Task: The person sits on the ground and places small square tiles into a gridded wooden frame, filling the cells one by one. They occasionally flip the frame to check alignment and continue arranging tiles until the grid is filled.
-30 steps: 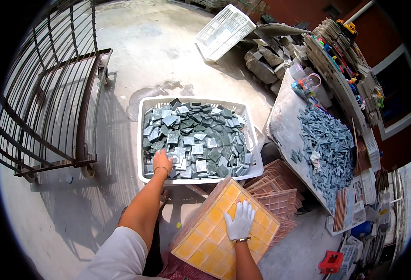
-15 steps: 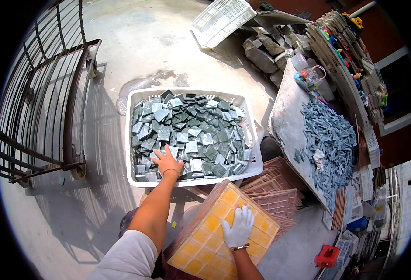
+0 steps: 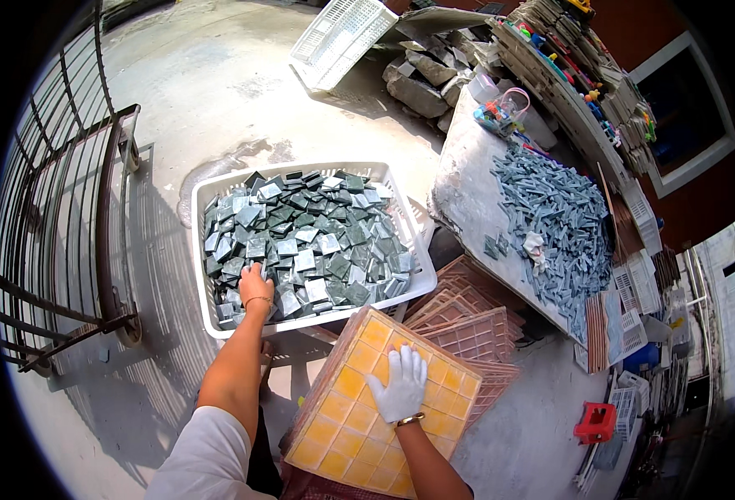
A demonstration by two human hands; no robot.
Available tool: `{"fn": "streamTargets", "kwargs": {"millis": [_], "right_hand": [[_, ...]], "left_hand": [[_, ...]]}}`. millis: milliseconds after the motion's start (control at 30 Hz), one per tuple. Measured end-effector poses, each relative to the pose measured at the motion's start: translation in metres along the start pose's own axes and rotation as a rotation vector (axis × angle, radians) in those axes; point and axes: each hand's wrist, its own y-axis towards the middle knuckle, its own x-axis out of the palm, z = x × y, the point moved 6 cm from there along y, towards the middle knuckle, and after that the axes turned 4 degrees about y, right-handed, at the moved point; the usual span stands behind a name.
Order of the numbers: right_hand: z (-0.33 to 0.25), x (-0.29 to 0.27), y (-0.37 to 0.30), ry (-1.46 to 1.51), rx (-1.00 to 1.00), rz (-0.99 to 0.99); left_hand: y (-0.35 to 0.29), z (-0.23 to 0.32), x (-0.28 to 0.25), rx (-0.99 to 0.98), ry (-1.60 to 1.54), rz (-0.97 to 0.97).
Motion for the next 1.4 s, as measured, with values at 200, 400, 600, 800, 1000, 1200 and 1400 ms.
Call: {"fn": "streamTargets", "kwargs": {"millis": [200,400,600,800,1000,1200,1400], "right_hand": [[0.007,0.001,0.000,0.053,0.039,0.018],[0.043,0.005,-0.014,0.478,0.291,0.207],[0.063,0.007,-0.025,0.744,0.365,0.388],[0.058,0.006,-0.024,0.808,0.421,0.366],[0.063,0.011,-0.026,0.824,0.405,0.358],[0.062,0.011,-0.023,0.857,0.399,0.381],[0.065,0.011,-0.023,0.775,0.412,0.373]], "left_hand": [[-0.022,0.082,-0.042,0.020,-0.680,-0.623],[-0.171,0.161,-0.112,0.546,-0.589,-1.268],[-0.273,0.144,-0.097,0.950,-0.417,-1.175],[-0.297,0.133,-0.073,0.936,-0.174,-1.192],[-0.300,0.139,-0.083,0.988,-0.043,-1.126],[-0.299,0.142,-0.078,0.962,0.050,-0.967],[-0.280,0.155,-0.088,0.994,0.184,-0.718]]}}
